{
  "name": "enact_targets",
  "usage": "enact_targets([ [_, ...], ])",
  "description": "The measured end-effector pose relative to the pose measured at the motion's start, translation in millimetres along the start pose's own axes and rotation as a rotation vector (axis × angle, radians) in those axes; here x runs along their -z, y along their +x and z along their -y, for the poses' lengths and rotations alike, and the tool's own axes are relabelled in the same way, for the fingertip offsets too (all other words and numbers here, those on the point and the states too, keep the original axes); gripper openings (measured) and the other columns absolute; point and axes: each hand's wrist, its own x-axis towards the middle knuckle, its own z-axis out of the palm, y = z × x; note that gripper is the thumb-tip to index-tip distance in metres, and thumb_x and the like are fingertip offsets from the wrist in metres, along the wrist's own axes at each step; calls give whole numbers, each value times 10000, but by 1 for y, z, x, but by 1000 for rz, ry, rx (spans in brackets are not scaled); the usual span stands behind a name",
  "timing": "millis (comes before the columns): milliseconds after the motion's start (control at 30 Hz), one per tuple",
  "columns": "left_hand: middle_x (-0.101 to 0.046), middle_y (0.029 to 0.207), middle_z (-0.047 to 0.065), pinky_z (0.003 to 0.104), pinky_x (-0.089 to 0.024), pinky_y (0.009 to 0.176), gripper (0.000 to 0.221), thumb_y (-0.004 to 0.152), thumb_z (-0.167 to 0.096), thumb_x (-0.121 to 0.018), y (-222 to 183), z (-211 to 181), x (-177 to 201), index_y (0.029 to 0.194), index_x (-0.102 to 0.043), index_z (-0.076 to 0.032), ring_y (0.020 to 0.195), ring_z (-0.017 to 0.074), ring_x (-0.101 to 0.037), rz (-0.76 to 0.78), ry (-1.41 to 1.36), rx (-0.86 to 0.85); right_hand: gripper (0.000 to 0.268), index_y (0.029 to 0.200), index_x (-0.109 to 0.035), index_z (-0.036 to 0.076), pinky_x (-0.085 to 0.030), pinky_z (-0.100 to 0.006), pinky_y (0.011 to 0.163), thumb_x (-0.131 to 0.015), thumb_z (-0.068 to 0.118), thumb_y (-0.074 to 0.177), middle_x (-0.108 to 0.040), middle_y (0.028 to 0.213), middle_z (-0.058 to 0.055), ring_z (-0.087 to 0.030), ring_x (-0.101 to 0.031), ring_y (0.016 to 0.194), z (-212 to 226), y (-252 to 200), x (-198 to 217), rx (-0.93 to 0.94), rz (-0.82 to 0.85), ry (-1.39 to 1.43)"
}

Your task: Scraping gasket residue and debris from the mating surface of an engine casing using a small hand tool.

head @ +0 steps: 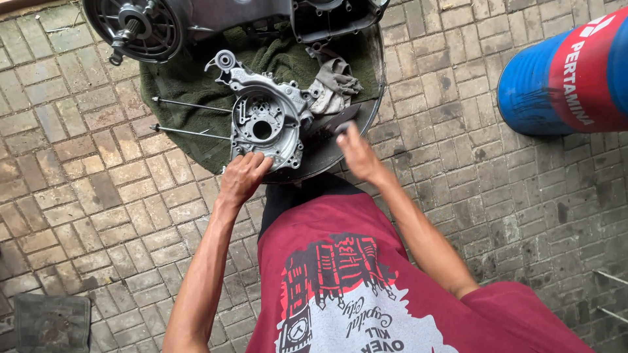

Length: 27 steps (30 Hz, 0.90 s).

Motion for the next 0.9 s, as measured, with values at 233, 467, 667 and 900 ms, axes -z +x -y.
enact_targets([
  [233, -492, 807, 15, 318, -491, 691, 128, 1011, -131, -569, 3, -11, 17, 892, -552, -175, 795, 214, -588, 88, -97, 108, 322, 1323, -560, 194, -534, -367, 676, -549, 197, 1001, -696, 686, -33, -236, -673, 658, 59, -28, -27, 142, 174, 73],
  [467, -536, 947, 45, 398, -470, 778, 336, 744, -66, -772, 19, -17, 72, 1024, -613, -162, 923, 287, -558, 317, -307, 318, 250, 1246, -577, 99, -573, -282, 577, -523, 108, 1002, -723, 746, -65, -144, -687, 563, 29, -17, -36, -10, 196, 410],
  [667, -608, 1081, 72, 392, -436, 867, 269, 891, -202, -737, 40, -46, 84, 1149, -686, -147, 1018, 273, -535, 252, -428, 519, 226, 1225, -563, 73, -558, -272, 622, -537, 56, 1001, -670, 806, -71, -118, -649, 619, 6, -12, -32, -96, 135, 568],
  [900, -658, 1063, 27, 417, -410, 962, 335, 915, -393, -829, 42, -61, 42, 1139, -720, -169, 1004, 263, -577, 45, -448, 515, 278, 1276, -685, 95, -538, -401, 871, -543, 157, 1045, -755, 1005, -142, -191, -646, 939, 73, -7, -18, 33, 118, 442],
])
